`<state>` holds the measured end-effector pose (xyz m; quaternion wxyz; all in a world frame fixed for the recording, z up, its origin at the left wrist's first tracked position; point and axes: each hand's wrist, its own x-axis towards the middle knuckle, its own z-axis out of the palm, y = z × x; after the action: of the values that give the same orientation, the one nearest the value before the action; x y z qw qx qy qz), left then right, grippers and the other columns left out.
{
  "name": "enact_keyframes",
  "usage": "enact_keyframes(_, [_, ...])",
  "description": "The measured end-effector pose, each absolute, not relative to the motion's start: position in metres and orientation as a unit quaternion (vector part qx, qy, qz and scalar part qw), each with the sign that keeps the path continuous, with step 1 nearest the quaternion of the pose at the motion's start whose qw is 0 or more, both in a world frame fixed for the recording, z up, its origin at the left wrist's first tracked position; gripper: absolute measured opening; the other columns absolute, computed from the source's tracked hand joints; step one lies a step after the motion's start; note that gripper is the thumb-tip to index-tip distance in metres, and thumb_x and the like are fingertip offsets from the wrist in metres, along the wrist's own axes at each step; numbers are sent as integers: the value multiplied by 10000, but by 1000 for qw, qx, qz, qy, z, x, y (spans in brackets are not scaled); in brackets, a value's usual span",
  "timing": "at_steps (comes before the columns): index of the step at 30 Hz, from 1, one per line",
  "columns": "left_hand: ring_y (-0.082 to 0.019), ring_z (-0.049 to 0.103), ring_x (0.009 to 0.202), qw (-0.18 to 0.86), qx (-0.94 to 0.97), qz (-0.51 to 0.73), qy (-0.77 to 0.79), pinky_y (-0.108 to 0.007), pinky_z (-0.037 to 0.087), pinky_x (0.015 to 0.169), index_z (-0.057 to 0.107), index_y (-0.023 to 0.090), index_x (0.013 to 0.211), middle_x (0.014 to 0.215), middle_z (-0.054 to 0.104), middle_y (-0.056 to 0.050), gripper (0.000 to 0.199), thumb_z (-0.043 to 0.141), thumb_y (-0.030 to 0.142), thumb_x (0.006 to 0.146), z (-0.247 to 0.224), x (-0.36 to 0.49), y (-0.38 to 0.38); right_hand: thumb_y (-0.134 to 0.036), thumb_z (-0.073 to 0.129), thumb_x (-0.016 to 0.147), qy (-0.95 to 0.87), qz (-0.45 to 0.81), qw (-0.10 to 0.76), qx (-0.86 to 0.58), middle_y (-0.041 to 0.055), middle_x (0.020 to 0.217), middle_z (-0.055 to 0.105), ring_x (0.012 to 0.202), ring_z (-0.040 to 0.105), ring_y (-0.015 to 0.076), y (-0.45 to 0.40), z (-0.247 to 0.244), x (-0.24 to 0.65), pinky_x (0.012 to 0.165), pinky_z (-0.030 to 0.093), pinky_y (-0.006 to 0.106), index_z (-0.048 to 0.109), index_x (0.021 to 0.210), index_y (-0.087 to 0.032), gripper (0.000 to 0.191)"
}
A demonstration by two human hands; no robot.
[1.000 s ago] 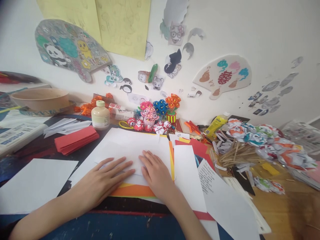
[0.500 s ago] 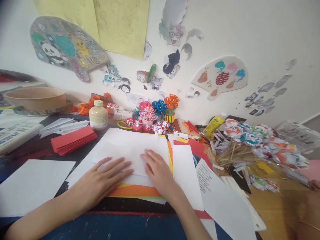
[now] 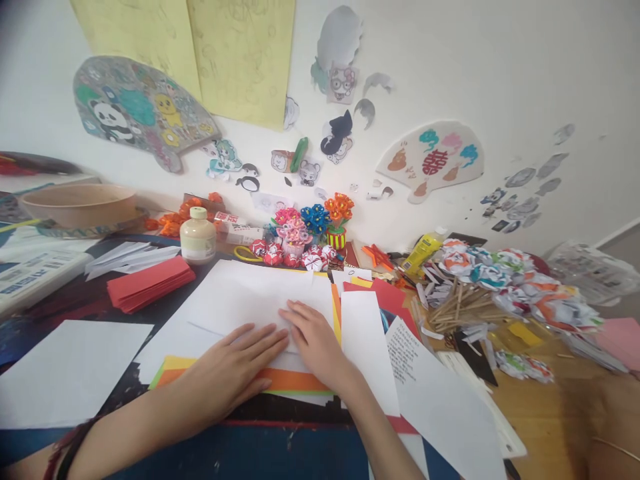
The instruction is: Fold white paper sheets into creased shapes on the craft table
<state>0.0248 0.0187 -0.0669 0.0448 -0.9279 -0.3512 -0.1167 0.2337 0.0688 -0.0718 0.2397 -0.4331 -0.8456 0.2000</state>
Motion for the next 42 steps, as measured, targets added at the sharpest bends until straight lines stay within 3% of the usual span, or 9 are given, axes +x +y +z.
enact_keyframes(8, [-212,379,1326,13,-930,-147,-337,-394,303,1084,248,255,1446,1471,367,0,494,352,339,971,-75,22,22,-145,413,907,-829,322,218,-403,-27,1453,376,1359,293,158,75,-64,251,1140,224,405,488,1321,-318,454])
enact_keyframes(15, [-208,368,1333,7,-930,-155,-333,-383,299,1089,263,253,1442,1467,377,-3,492,362,336,967,-74,23,23,-294,527,899,-833,364,193,-370,-15,1505,275,1395,203,192,75,-55,259,1145,185,423,414,1371,-321,485])
enact_keyframes(21, [-216,383,1323,23,-931,-151,-331,-386,307,1066,243,290,1446,1468,377,-3,493,357,337,968,-73,23,22,-374,595,861,-839,362,192,-358,3,1516,245,1405,165,205,75,-52,260,1143,179,428,388,1383,-317,565])
enact_keyframes(42, [-229,384,1318,44,-930,-142,-335,-399,305,1056,275,292,1434,1473,371,-11,476,344,346,967,-76,25,22,-399,622,837,-851,330,188,-364,32,1505,271,1398,190,217,74,-57,258,1127,204,432,412,1368,-312,577])
